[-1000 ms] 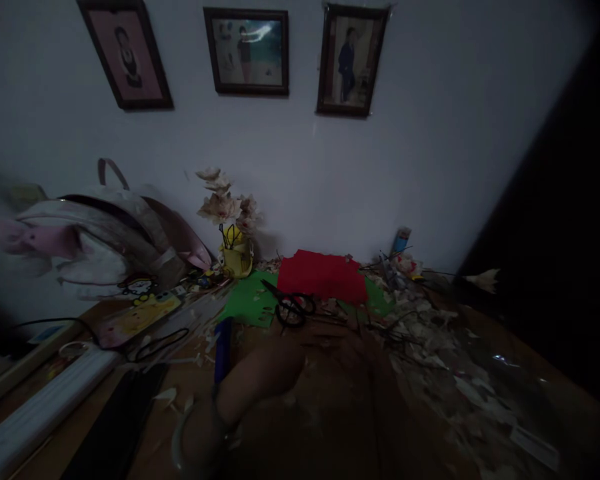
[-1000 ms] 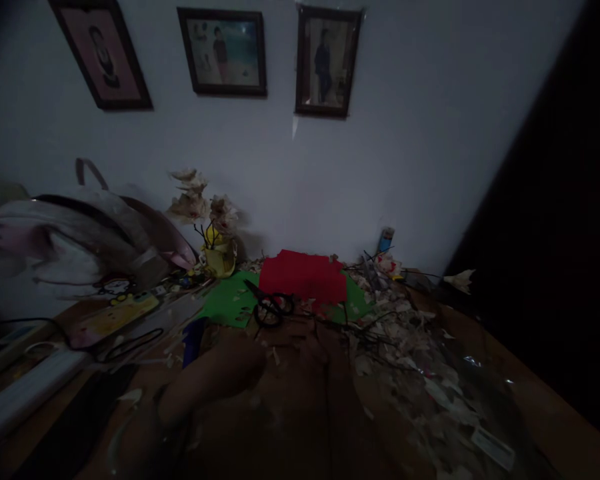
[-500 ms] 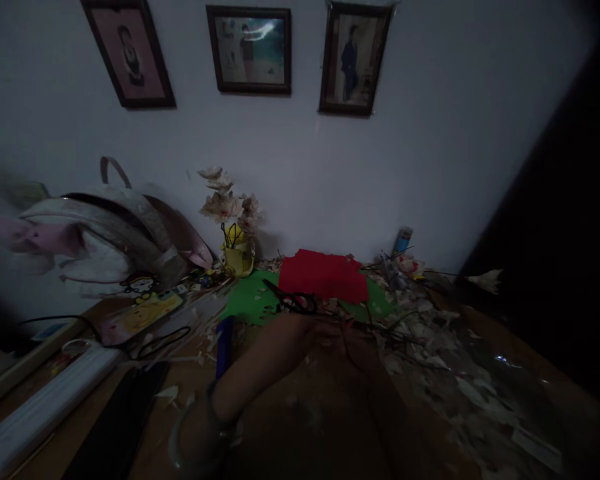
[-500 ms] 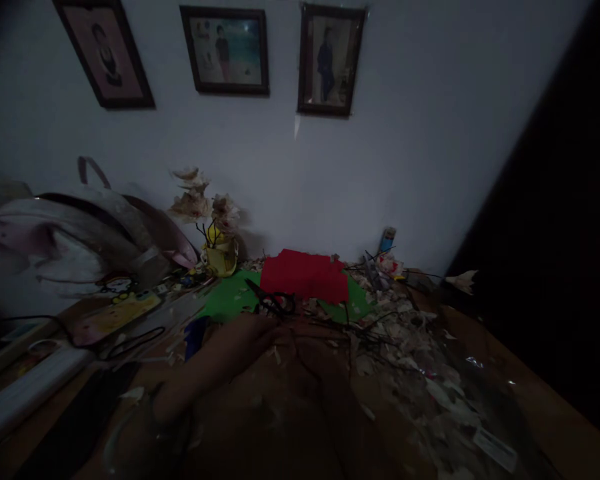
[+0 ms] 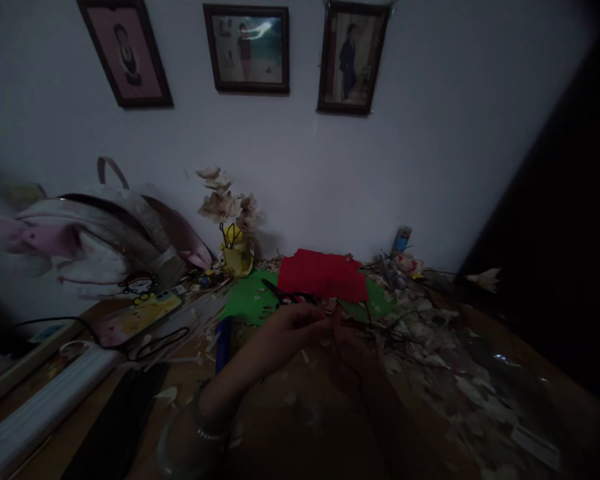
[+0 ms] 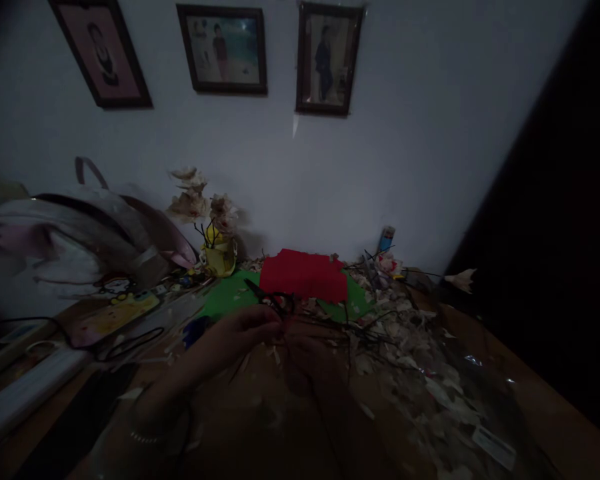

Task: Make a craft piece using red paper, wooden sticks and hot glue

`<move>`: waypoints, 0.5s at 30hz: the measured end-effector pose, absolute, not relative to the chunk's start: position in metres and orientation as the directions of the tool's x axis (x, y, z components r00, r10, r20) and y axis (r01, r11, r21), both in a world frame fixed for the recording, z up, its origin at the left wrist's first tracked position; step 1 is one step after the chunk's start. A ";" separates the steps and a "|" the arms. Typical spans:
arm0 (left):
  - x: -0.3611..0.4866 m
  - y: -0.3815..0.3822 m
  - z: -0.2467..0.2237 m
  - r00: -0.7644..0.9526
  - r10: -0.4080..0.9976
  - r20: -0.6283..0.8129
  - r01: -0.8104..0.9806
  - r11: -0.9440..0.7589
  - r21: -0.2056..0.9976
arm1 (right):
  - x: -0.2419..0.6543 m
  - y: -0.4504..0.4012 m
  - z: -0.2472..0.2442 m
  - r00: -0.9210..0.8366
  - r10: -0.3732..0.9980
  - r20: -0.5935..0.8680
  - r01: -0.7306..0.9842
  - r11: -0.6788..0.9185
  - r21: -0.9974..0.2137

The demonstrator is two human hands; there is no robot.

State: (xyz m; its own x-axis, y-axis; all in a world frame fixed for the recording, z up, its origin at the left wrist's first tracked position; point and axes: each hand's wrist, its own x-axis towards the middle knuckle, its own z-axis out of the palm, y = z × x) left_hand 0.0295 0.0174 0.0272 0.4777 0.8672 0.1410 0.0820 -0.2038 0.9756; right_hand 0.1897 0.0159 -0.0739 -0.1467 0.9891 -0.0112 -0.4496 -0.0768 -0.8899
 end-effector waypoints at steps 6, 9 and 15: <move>0.031 0.014 0.034 0.425 0.900 0.099 0.061 -0.138 0.989 | 0.187 0.020 -0.081 -0.287 0.957 -0.032 -0.415 -0.154 -0.897; 0.029 0.014 0.037 0.383 0.914 0.135 0.132 -0.199 0.971 | 0.189 0.026 -0.080 -0.339 0.941 -0.019 -0.391 -0.159 -0.906; 0.024 0.013 0.037 0.316 0.917 0.242 0.356 -0.351 0.866 | 0.192 0.026 -0.074 -0.344 0.937 0.056 -0.333 -0.066 -0.941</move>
State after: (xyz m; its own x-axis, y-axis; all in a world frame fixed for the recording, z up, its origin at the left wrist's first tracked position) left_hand 0.0242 0.0125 0.0372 0.3159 0.9174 0.2422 0.3564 -0.3513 0.8658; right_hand 0.1921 0.0258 -0.0738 -0.3439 0.9373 0.0557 -0.3331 -0.0663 -0.9406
